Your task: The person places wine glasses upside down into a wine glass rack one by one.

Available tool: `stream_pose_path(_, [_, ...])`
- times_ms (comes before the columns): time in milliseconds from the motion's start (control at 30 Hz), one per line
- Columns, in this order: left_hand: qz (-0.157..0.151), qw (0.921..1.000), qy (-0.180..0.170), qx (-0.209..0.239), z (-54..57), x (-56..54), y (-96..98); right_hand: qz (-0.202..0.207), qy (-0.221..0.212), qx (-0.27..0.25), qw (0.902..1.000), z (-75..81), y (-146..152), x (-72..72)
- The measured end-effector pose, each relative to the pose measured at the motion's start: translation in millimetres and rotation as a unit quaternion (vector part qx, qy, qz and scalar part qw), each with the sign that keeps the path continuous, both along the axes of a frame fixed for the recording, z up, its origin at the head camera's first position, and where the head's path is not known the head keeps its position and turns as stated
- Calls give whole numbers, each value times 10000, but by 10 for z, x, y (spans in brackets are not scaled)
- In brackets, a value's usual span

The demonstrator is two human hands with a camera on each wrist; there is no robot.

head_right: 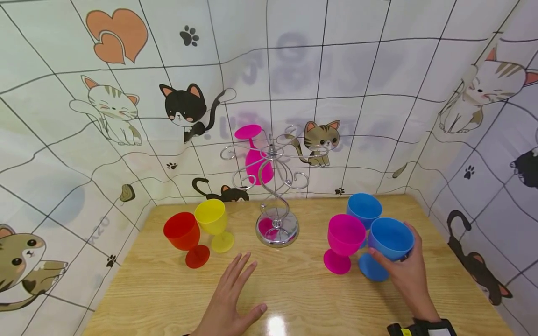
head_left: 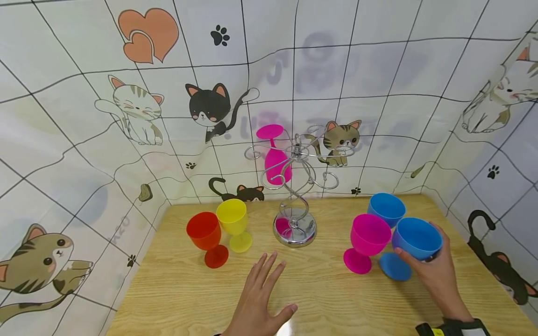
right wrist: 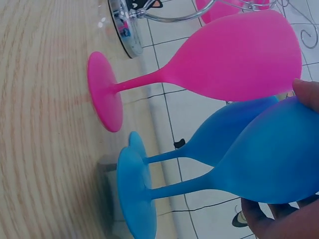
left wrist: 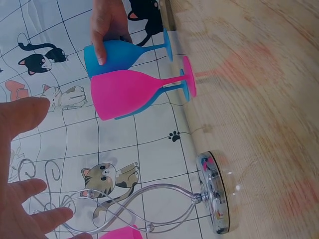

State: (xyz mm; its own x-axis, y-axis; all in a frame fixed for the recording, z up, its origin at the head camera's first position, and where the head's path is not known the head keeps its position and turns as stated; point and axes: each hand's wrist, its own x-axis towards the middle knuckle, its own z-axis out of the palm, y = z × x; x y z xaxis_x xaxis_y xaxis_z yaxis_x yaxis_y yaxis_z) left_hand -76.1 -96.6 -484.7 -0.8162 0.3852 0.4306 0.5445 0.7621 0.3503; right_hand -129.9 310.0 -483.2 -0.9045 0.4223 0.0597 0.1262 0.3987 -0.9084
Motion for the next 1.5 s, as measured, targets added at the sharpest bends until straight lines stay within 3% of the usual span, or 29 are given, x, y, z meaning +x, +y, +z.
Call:
stream_pose_path(500, [-105,9998,-176,-82,50,8,-11,-280,317,325,9986,359,-21,212])
stream_pose_path(800, [-137,9999,-37,-12,43,6,-5,-244,369,376,9983,539,-79,331])
stream_pose_path(933, [-140,9999,-87,39,35,1,0,-156,478,473,9976,619,-128,388])
stream_pose_path(1233, [-94,9998,186,63,10,-4,9,204,911,757,9927,773,-270,475])
stream_pose_path(1367, [-140,9998,-91,142,40,1,10,484,1227,748,9884,820,-325,501])
stream_pose_path(1500, [-178,9988,-393,225,67,-1,19,691,1278,714,9868,833,-421,524])
